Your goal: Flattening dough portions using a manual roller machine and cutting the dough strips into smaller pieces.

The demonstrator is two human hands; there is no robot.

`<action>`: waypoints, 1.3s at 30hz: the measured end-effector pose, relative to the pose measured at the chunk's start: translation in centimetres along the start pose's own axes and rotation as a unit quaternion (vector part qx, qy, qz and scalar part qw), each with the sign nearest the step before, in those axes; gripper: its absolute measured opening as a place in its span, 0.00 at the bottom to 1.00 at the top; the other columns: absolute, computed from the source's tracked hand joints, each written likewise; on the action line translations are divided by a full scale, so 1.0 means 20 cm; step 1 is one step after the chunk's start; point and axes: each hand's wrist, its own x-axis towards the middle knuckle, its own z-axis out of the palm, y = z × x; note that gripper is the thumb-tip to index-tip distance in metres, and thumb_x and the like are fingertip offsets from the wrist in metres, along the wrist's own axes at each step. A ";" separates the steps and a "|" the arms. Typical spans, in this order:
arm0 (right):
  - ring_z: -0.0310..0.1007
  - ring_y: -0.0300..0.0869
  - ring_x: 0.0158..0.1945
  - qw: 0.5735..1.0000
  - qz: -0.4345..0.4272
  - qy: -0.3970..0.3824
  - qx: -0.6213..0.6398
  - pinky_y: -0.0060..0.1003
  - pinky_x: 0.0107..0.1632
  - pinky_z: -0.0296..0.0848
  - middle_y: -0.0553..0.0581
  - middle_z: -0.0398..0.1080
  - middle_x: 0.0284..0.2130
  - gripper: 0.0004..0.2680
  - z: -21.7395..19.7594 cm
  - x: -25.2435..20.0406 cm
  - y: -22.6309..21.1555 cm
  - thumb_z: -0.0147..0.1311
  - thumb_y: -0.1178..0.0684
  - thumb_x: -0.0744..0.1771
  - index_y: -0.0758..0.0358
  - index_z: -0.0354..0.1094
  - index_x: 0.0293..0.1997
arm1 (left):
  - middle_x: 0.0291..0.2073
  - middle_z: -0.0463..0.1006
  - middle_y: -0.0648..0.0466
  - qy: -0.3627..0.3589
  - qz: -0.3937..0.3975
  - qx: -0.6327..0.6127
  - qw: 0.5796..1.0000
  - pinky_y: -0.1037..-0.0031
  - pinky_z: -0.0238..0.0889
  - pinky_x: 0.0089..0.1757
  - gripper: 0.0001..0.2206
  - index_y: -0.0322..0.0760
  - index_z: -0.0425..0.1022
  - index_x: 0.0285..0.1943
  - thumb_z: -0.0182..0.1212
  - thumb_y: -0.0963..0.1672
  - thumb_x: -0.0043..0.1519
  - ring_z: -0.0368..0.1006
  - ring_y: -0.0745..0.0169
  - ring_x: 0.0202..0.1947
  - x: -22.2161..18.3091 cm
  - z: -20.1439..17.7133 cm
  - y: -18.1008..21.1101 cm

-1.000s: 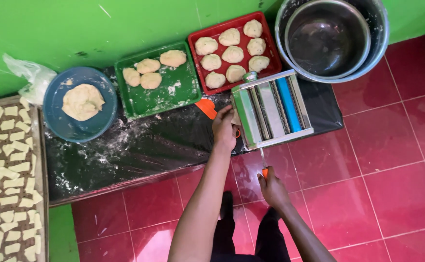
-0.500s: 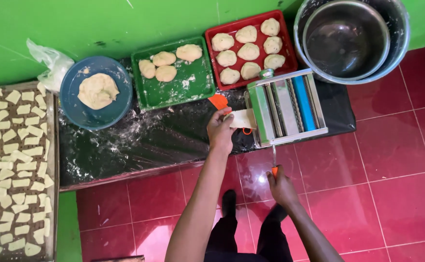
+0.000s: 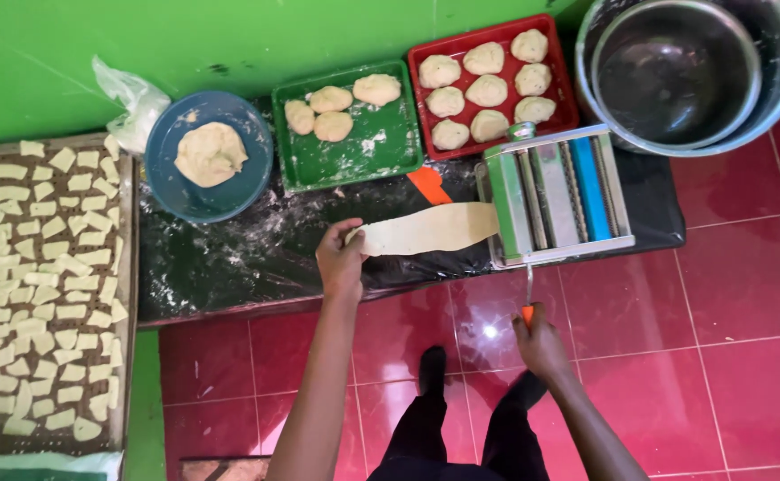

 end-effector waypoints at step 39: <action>0.71 0.30 0.33 0.709 0.303 0.153 0.618 0.35 0.37 0.62 0.40 0.73 0.32 0.04 0.41 0.75 -0.66 0.55 0.46 0.68 0.47 0.71 0.42 | 0.39 0.77 0.56 -0.055 -0.040 -0.085 0.994 0.76 0.71 0.41 0.10 0.34 0.77 0.53 0.60 0.37 0.64 0.73 0.70 0.40 -0.12 -0.11 0.30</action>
